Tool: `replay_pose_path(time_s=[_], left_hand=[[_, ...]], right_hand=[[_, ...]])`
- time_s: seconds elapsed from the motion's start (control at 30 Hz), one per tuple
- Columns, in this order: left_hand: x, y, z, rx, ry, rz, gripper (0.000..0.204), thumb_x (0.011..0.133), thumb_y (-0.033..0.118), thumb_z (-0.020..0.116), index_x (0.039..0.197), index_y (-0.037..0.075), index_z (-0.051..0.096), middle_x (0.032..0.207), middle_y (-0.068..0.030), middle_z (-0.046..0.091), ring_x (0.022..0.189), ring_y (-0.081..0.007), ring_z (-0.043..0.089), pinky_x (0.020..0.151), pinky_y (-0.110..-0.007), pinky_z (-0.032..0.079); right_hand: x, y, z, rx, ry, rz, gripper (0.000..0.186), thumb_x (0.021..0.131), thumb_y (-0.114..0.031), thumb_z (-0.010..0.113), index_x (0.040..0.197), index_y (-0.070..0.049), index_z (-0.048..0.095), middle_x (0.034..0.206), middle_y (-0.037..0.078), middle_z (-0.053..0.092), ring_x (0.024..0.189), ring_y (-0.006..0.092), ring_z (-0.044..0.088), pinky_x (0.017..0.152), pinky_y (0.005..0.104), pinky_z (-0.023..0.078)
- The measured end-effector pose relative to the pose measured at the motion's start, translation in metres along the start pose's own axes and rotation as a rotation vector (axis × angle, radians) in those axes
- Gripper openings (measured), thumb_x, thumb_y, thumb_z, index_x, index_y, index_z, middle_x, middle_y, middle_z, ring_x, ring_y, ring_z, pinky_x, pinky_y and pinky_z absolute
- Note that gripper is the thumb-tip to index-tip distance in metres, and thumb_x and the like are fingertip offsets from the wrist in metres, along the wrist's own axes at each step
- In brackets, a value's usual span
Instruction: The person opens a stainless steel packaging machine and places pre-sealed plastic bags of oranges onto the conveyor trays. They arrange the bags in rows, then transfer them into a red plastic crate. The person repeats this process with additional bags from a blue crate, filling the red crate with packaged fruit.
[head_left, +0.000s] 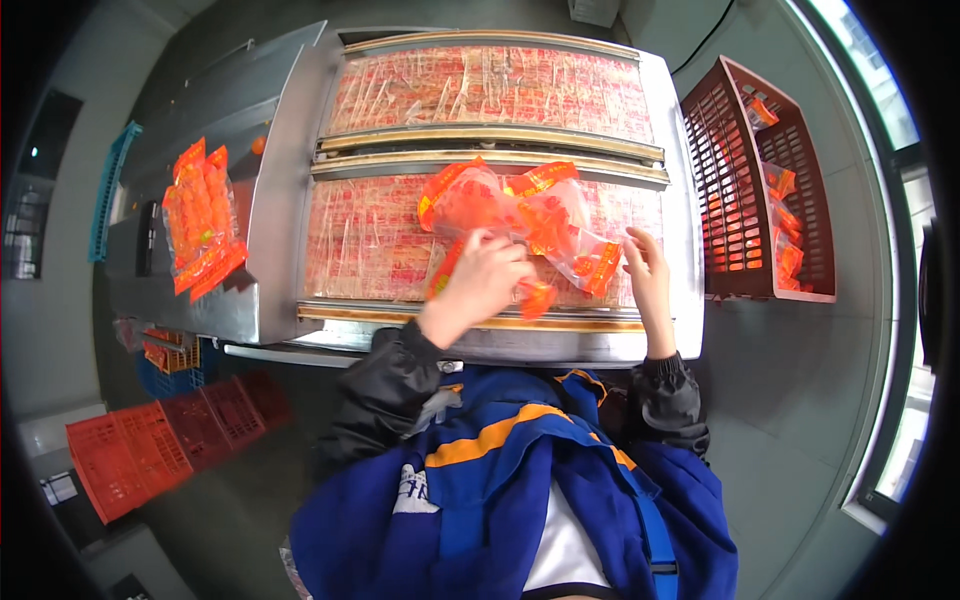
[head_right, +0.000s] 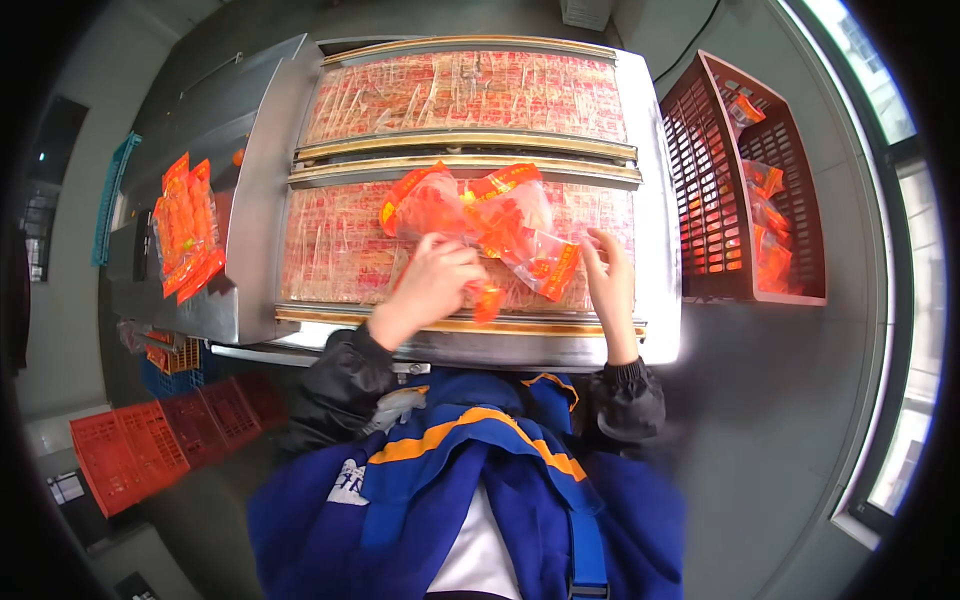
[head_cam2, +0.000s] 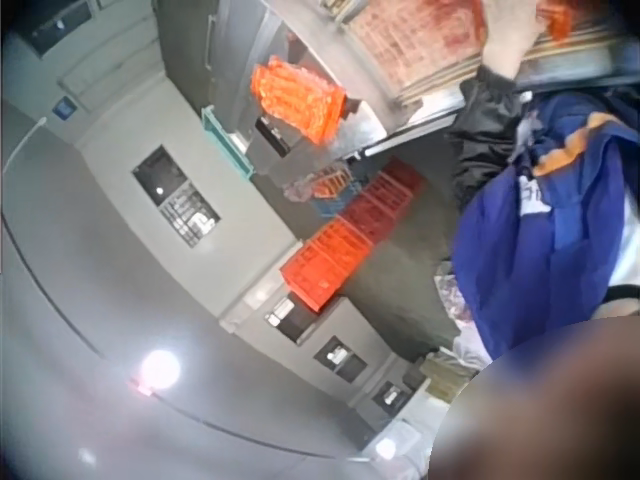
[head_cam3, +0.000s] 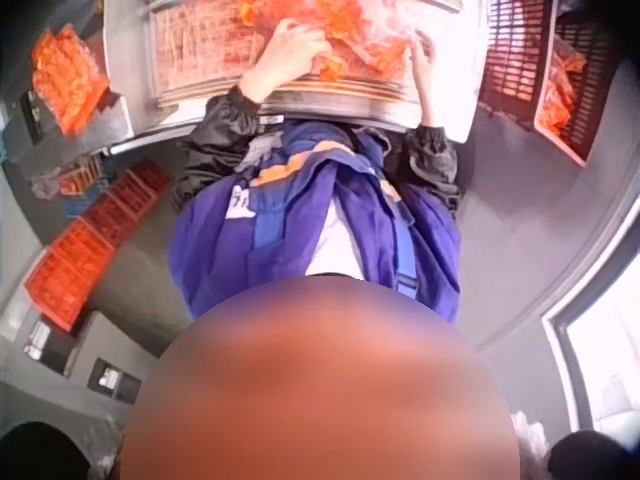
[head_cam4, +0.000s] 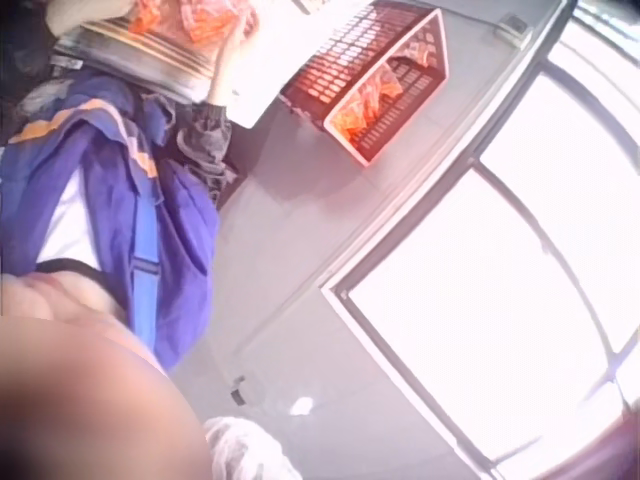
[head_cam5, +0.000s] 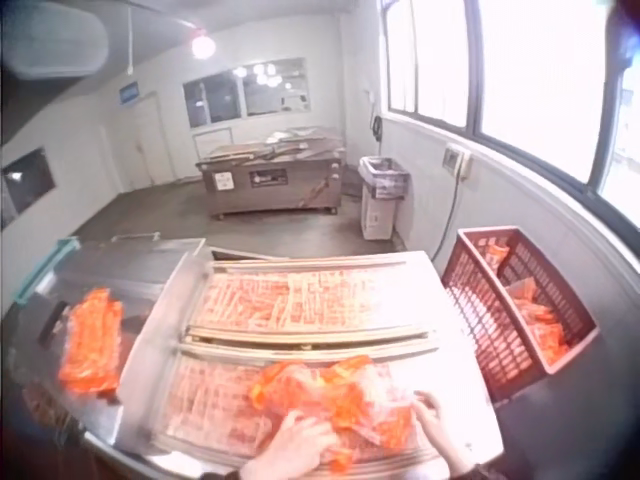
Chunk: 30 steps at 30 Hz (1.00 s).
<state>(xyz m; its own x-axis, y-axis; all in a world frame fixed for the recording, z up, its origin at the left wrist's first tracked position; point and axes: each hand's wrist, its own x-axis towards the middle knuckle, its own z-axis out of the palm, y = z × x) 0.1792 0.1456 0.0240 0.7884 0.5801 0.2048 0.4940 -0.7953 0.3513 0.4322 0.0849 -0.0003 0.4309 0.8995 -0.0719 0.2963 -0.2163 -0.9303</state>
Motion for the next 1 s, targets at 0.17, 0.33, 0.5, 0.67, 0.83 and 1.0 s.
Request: replay_pose_path(time_s=[0.17,0.33,0.5,0.67,0.83,1.0], left_hand=[[-0.021,-0.044,-0.06,0.36,-0.204,0.009,0.016,0.071,0.009,0.059,0.085,0.012,0.068,0.085,-0.0032,0.062,0.096,-0.0206,0.055,0.093,-0.042,0.036],[-0.033,0.012,-0.074,0.443,-0.341,-0.148,0.039,0.069,0.011,0.065,0.108,0.009,0.06,0.106,-0.0095,0.057,0.116,-0.0279,0.045,0.098,-0.041,0.033],[-0.019,0.072,-0.029,-0.407,-0.094,-0.463,0.053,0.087,0.016,0.059,0.134,0.002,0.039,0.08,-0.0096,0.064,0.073,-0.028,0.062,0.071,-0.035,0.049],[0.001,0.048,0.085,-0.821,0.132,-0.84,0.067,0.092,0.011,0.052,0.143,0.0,0.01,0.09,-0.0119,0.066,0.085,-0.013,0.062,0.075,-0.027,0.049],[0.005,0.053,0.125,-1.032,0.417,-0.776,0.06,0.089,0.003,0.054,0.139,-0.001,0.02,0.095,-0.0137,0.065,0.089,-0.0137,0.061,0.078,-0.028,0.048],[0.013,0.061,0.103,-0.584,0.24,-0.75,0.055,0.085,0.003,0.057,0.133,0.0,0.031,0.078,-0.0118,0.065,0.073,-0.0143,0.063,0.069,-0.028,0.048]], right_hand=[[0.033,0.002,0.015,0.005,-0.433,0.24,0.037,0.088,-0.028,0.061,0.113,-0.002,0.058,0.095,0.006,0.062,0.084,0.0096,0.057,0.068,0.0239,0.048],[0.017,0.019,0.005,0.29,-0.456,0.38,0.026,0.091,-0.021,0.057,0.108,-0.001,0.059,0.09,0.003,0.062,0.081,0.0085,0.058,0.07,0.0234,0.049],[0.003,0.005,-0.009,0.241,-0.526,0.519,0.032,0.094,-0.029,0.052,0.107,0.0,0.059,0.076,0.004,0.061,0.055,0.0074,0.057,0.052,0.0206,0.05],[0.016,0.007,0.014,0.27,-0.656,0.546,0.027,0.09,-0.021,0.056,0.1,0.003,0.061,0.073,0.004,0.062,0.051,0.0088,0.057,0.048,0.0212,0.048],[0.009,0.053,0.027,0.553,-0.443,0.462,0.013,0.084,-0.008,0.059,0.095,-0.001,0.06,0.068,0.001,0.06,0.051,0.0063,0.05,0.044,0.0193,0.038],[-0.012,0.041,-0.038,-0.177,-0.063,-0.129,0.012,0.082,-0.003,0.058,0.094,-0.004,0.057,0.061,0.008,0.052,0.056,0.0133,0.055,0.053,0.0276,0.043]])
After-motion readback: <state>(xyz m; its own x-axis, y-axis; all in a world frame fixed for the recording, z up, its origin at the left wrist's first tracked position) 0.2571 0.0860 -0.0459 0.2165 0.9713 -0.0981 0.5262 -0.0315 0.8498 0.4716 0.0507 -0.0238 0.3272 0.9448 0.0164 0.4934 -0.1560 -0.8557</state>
